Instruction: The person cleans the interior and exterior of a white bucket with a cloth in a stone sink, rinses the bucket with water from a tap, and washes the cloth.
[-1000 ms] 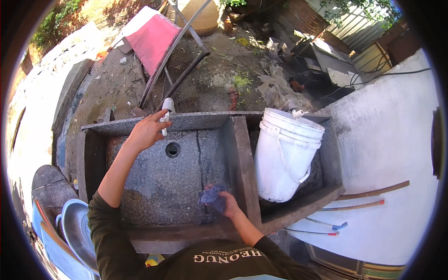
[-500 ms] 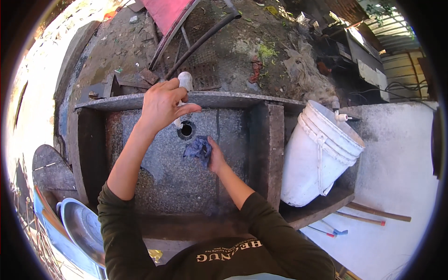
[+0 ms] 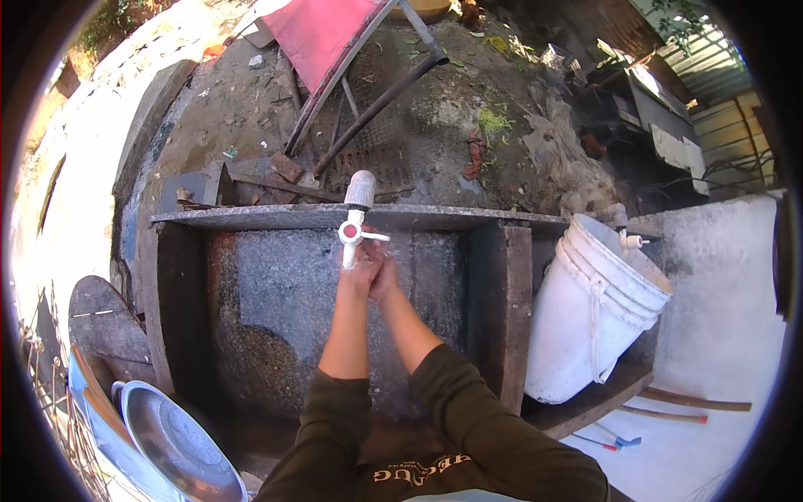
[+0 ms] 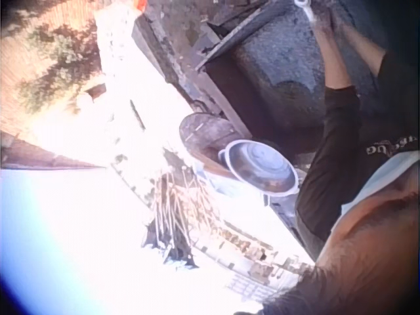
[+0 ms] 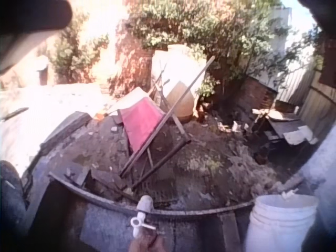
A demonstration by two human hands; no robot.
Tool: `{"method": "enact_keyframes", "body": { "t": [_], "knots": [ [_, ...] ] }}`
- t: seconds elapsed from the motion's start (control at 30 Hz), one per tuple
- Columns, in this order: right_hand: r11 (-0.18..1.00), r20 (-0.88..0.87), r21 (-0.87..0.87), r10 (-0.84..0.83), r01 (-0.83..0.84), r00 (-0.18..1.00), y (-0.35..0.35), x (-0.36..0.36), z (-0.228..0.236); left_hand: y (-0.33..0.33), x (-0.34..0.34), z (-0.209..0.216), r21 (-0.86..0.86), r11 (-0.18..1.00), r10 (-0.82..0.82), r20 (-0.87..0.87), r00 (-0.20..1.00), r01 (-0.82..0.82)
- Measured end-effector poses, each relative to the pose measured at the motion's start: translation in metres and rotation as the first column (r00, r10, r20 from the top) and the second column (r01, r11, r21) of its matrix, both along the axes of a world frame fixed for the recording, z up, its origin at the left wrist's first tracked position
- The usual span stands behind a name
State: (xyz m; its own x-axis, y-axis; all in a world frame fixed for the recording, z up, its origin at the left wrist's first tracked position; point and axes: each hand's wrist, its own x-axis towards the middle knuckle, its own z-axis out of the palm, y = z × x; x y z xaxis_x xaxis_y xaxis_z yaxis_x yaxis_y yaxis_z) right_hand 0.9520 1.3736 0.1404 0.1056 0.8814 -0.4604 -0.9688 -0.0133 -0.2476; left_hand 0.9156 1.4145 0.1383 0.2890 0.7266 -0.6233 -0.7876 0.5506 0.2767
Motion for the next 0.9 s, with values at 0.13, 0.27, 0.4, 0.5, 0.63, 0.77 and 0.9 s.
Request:
{"method": "enact_keyframes", "body": {
  "t": [0.13,0.27,0.4,0.5,0.63,0.77,0.9],
  "knots": [
    [0.994,-0.089,0.043,0.1,-0.096,0.991,0.0,0.032,-0.038,0.003,0.021,0.005,0.258,0.622,0.186,-0.966,0.181,0.739],
    [0.846,0.046,-0.533,0.048,-0.016,0.998,0.007,-0.009,0.011,-0.012,-0.028,0.035,0.175,0.648,0.55,-0.781,-0.296,0.741],
    [0.911,-0.003,-0.405,0.078,-0.073,0.997,0.021,-0.022,-0.002,-0.03,-0.036,0.022,0.204,0.882,0.108,-0.965,0.24,0.424],
    [0.95,0.369,-0.304,0.18,-0.065,0.912,0.014,-0.017,-0.045,-0.055,-0.033,0.06,0.136,0.863,-0.039,-0.942,0.333,0.486],
    [0.972,0.698,-0.168,0.236,-0.165,0.677,-0.016,0.055,-0.159,-0.033,0.032,0.008,0.259,0.817,0.351,-0.932,-0.089,0.514],
    [0.871,0.357,-0.328,0.473,-0.366,0.806,-0.018,-0.05,-0.041,-0.011,-0.062,0.02,-0.156,0.868,0.007,-0.945,-0.326,0.472],
    [0.939,0.893,-0.17,0.275,-0.3,0.355,-0.014,0.17,-0.198,-0.046,0.077,0.103,-0.098,0.643,-0.05,-0.995,-0.086,0.759]
  ]
}}
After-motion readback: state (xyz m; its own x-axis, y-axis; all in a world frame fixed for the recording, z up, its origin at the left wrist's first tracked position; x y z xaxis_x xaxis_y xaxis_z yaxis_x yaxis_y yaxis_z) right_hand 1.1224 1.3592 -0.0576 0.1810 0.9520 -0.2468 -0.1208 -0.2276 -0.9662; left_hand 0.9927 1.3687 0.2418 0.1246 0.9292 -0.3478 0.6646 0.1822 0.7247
